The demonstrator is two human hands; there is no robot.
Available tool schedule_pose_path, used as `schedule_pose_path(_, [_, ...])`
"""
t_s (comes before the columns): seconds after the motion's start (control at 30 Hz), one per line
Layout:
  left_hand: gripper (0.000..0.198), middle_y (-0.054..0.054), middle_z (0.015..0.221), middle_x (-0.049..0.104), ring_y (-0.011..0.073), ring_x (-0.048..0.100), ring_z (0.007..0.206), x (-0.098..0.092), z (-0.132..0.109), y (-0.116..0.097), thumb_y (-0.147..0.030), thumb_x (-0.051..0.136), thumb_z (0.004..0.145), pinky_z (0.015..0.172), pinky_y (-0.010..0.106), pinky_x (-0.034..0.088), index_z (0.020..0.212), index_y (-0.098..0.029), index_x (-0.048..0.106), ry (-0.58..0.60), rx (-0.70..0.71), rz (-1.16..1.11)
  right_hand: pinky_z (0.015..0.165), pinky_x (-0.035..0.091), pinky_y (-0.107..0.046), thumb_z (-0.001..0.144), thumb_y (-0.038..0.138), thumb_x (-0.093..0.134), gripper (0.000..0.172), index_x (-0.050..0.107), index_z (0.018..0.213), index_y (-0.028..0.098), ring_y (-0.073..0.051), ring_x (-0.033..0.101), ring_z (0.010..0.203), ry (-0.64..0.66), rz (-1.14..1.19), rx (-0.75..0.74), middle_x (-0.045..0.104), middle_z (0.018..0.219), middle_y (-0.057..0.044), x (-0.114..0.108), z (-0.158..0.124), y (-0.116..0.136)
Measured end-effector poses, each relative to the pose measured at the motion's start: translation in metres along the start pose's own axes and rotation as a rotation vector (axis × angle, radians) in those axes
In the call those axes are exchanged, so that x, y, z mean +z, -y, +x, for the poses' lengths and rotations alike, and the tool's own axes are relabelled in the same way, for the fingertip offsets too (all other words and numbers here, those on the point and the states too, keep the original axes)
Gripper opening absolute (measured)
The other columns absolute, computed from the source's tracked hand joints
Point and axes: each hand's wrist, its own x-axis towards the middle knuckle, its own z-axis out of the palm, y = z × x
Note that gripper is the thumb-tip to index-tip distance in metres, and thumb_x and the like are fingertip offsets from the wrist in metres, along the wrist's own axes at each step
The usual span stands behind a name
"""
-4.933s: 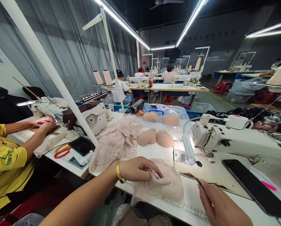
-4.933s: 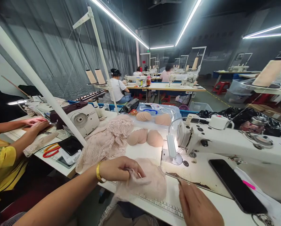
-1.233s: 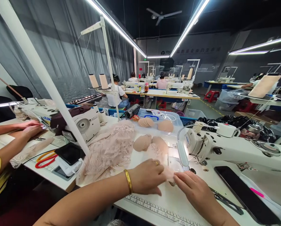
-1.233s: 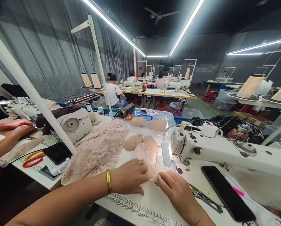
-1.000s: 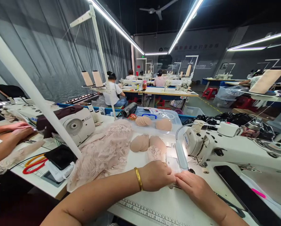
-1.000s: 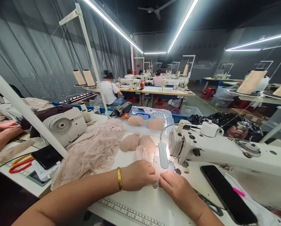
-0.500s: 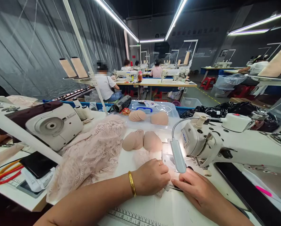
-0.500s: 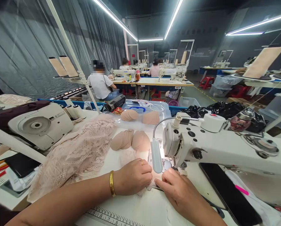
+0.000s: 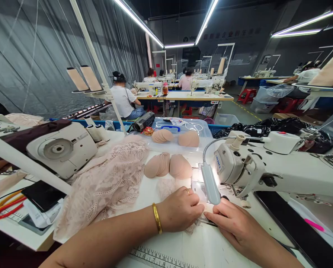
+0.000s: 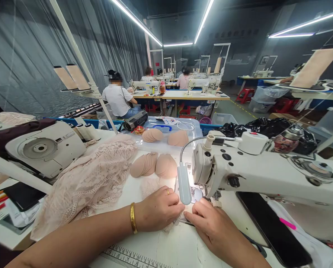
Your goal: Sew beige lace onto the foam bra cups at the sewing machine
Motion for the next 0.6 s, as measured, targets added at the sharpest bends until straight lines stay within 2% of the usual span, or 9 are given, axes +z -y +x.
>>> schedule_pose_path(0.23, [0.006, 0.002, 0.084, 0.058, 0.0171, 0.047, 0.073, 0.005, -0.002, 0.000, -0.020, 0.058, 0.096, 0.075, 0.034, 0.042, 0.090, -0.019, 0.056, 0.033, 0.013, -0.026, 0.060, 0.043, -0.029, 0.103, 0.013, 0.043, 0.032, 0.068, 0.115, 0.029, -0.019, 0.055, 0.075, -0.022, 0.057, 0.047, 0.060, 0.084, -0.003, 0.003, -0.002, -0.001])
schedule_pose_path(0.43, [0.007, 0.003, 0.091, 0.061, 0.0170, 0.050, 0.077, 0.005, -0.002, -0.002, -0.024, 0.060, 0.096, 0.078, 0.034, 0.040, 0.093, -0.018, 0.058, 0.002, -0.003, -0.058, 0.064, 0.050, -0.030, 0.105, 0.017, 0.046, 0.028, 0.064, 0.123, 0.029, -0.020, 0.060, 0.080, -0.029, 0.107, 0.093, 0.062, 0.089, -0.003, 0.007, -0.004, -0.004])
schedule_pose_path(0.6, [0.011, 0.003, 0.088, 0.062, 0.0167, 0.048, 0.073, 0.010, 0.001, 0.002, -0.024, 0.055, 0.098, 0.077, 0.034, 0.039, 0.090, -0.018, 0.059, -0.039, 0.016, -0.092, 0.061, 0.050, -0.030, 0.106, 0.016, 0.043, 0.026, 0.060, 0.121, 0.027, -0.020, 0.060, 0.079, -0.067, 0.060, 0.070, 0.060, 0.087, -0.003, 0.011, -0.002, -0.005])
